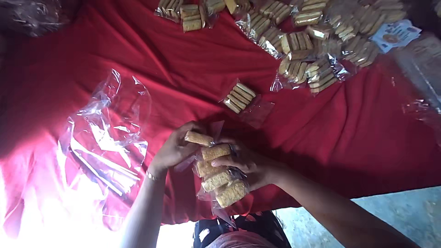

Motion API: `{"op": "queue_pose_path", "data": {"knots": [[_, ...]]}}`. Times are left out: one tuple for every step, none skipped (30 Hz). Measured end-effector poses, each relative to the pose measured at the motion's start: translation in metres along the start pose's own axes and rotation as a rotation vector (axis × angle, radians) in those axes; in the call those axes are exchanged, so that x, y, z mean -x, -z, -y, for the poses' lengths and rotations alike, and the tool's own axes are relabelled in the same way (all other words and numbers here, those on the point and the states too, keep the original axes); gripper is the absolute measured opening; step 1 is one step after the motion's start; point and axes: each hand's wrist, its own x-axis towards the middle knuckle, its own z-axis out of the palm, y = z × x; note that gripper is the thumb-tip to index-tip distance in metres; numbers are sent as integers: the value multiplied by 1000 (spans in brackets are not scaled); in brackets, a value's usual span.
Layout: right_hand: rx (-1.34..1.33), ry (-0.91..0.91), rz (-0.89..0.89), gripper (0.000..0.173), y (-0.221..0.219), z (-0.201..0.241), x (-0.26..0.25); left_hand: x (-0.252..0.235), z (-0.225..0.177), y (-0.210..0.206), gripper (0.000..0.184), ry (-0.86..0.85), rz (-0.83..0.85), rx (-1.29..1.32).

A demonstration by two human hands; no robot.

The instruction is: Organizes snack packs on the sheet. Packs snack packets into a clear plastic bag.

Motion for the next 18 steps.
{"op": "queue_pose_path", "data": {"knots": [[0,-20,-11,72,-1,-1,1,11,1,-11,26,-3,-200,-11],[6,-30,-21,73,-2,-2,2,22,1,-23,29,0,-383,-17],[10,-32,-33,73,-4,-3,2,31,0,-32,34,4,-508,10],[18,-23,-44,73,-6,-3,2,40,1,-41,40,-10,-552,63],[22,-14,-47,73,-8,-4,1,47,2,-47,46,-37,-537,130],[25,-6,-48,73,-8,-5,1,51,4,-53,49,-73,-503,190],[28,-1,-52,72,-9,-5,1,53,5,-56,44,-104,-486,237],[26,-1,-54,72,-9,-5,1,52,4,-57,38,-124,-511,260],[29,-3,-52,72,-8,-5,2,50,1,-55,32,-134,-578,252],[34,-5,-48,71,-7,-5,1,48,1,-48,29,-144,-672,236],[39,-8,-43,72,-7,-5,0,45,0,-37,25,-163,-757,237],[44,-9,-41,72,-6,-4,0,43,0,-23,23,-197,-805,255],[49,-9,-41,72,-6,-4,0,43,1,-8,20,-229,-803,293],[51,-10,-40,72,-6,-4,0,46,3,7,16,-255,-755,360],[50,-15,-39,72,-6,-4,0,49,5,21,14,-268,-662,443],[45,-21,-37,72,-6,-4,1,52,8,33,14,-279,-528,537],[41,-25,-37,73,-6,-4,2,54,10,42,12,-309,-389,674],[40,-26,-34,73,-6,-5,3,54,14,47,12,-358,-246,815]]}}
